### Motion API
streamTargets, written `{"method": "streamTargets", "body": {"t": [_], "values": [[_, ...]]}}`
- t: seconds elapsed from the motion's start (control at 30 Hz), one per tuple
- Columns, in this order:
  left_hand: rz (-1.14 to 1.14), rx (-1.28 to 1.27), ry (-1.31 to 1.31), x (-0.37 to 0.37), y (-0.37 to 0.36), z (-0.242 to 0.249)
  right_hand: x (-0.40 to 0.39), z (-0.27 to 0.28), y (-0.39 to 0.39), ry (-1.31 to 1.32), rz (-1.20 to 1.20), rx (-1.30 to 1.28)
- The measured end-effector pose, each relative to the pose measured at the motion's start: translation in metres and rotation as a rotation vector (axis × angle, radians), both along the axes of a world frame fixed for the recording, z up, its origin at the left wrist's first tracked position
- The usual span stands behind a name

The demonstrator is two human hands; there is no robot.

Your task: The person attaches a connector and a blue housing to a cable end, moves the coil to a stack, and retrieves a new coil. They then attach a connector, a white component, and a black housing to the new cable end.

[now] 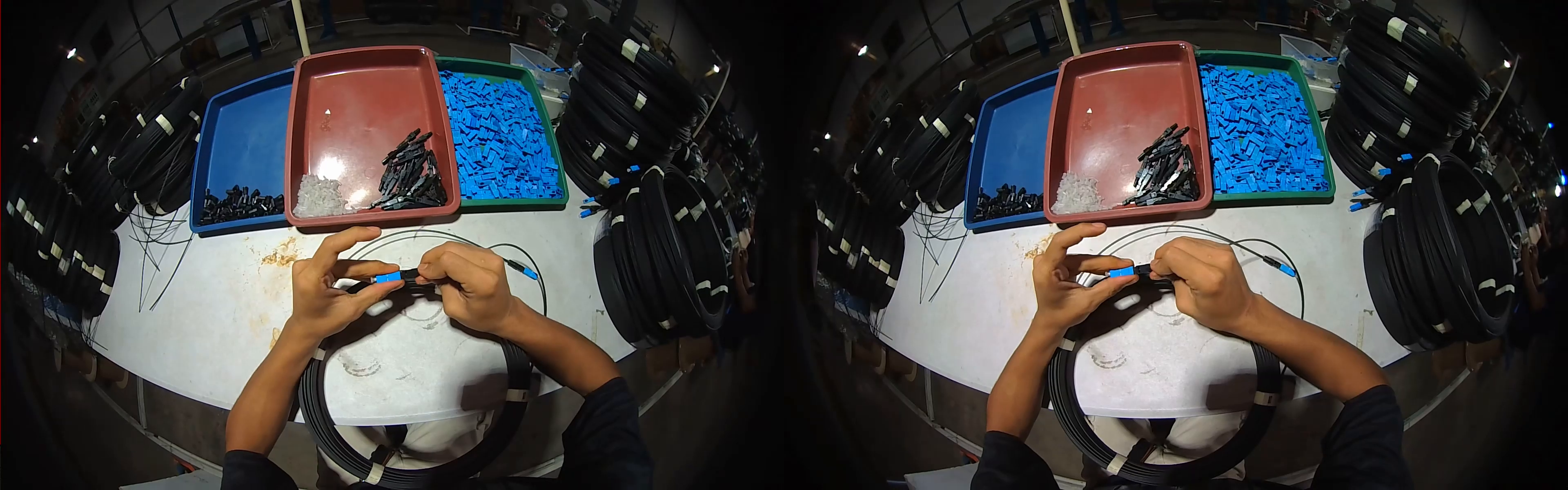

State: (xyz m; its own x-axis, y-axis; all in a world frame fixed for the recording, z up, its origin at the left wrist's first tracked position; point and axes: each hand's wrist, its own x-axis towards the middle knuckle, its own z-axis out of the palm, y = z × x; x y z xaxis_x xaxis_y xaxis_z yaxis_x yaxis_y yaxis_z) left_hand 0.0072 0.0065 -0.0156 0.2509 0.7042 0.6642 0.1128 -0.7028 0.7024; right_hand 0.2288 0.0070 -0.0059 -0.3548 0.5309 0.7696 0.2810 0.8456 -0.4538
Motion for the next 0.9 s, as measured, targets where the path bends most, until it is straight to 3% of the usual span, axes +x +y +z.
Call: {"method": "streamTargets", "body": {"t": [0.4, 0.53, 0.67, 0.8, 0.9], "values": [[-0.040, 0.102, 0.124, -0.0008, 0.0005, 0.0045, -0.0006, -0.0005, 0.0005, -0.010, 0.022, -0.031], [0.031, 0.044, -0.005, 0.0022, 0.0000, 0.0017, 0.0033, 0.0032, 0.0024, -0.011, 0.053, -0.058], [0.008, 0.090, 0.141, 0.0001, 0.0026, 0.0064, 0.0010, 0.0000, 0.0022, -0.005, 0.054, -0.121], [0.033, 0.059, 0.012, 0.0015, 0.0017, 0.0030, 0.0047, 0.0024, 0.0048, 0.015, 0.072, -0.121], [0.007, 0.102, 0.209, 0.0011, 0.0040, 0.0065, 0.0021, -0.0016, 0.0044, -0.013, 0.044, -0.129]]}}
